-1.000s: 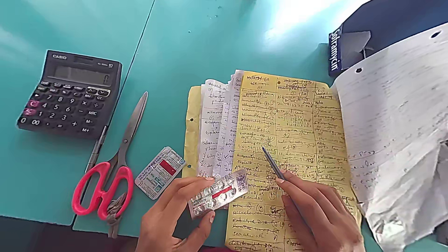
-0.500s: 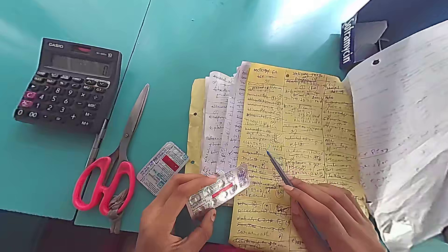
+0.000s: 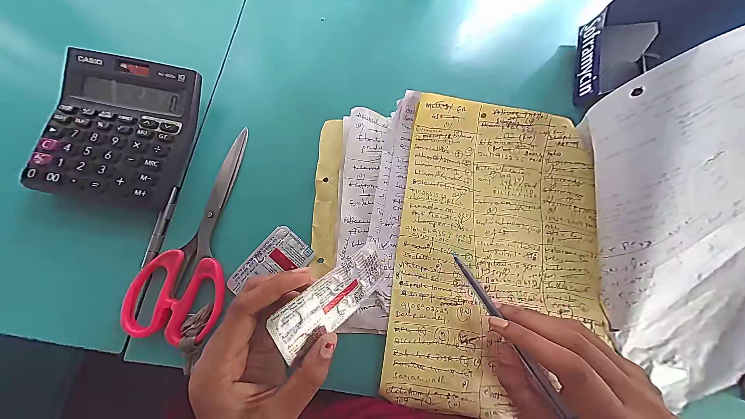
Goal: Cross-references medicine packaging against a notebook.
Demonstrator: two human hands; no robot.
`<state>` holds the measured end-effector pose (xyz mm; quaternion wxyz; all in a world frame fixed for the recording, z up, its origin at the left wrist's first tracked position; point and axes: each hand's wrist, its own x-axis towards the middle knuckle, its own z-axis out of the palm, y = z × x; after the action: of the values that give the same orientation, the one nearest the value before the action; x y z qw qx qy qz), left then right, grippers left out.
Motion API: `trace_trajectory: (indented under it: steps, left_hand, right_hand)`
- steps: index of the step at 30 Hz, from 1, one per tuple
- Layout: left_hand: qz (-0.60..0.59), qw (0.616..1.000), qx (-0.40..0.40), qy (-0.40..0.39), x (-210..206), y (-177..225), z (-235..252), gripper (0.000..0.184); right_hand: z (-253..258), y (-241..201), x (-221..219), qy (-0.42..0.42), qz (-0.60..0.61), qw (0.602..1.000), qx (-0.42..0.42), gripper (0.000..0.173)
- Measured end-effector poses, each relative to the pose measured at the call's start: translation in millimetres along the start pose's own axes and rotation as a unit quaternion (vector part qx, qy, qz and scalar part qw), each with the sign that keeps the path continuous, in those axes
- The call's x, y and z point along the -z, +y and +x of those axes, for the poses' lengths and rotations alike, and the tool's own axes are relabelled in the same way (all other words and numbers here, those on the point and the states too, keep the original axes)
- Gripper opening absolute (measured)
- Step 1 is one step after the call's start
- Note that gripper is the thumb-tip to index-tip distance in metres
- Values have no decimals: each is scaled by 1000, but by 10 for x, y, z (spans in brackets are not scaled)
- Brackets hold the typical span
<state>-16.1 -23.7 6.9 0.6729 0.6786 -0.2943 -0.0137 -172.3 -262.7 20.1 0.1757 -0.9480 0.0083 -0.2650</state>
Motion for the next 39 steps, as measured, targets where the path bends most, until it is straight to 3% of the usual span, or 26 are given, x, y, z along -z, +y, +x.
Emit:
trace_trajectory:
  steps: [12,39]
  left_hand:
    - [-8,999,25,-45,-21,13,17,39]
    - [4,998,12,-60,-17,-21,9,40]
  right_hand:
    - [6,6,-15,-13,-10,1000,7,16]
    - [23,4,-22,-19,-38,999,11,20]
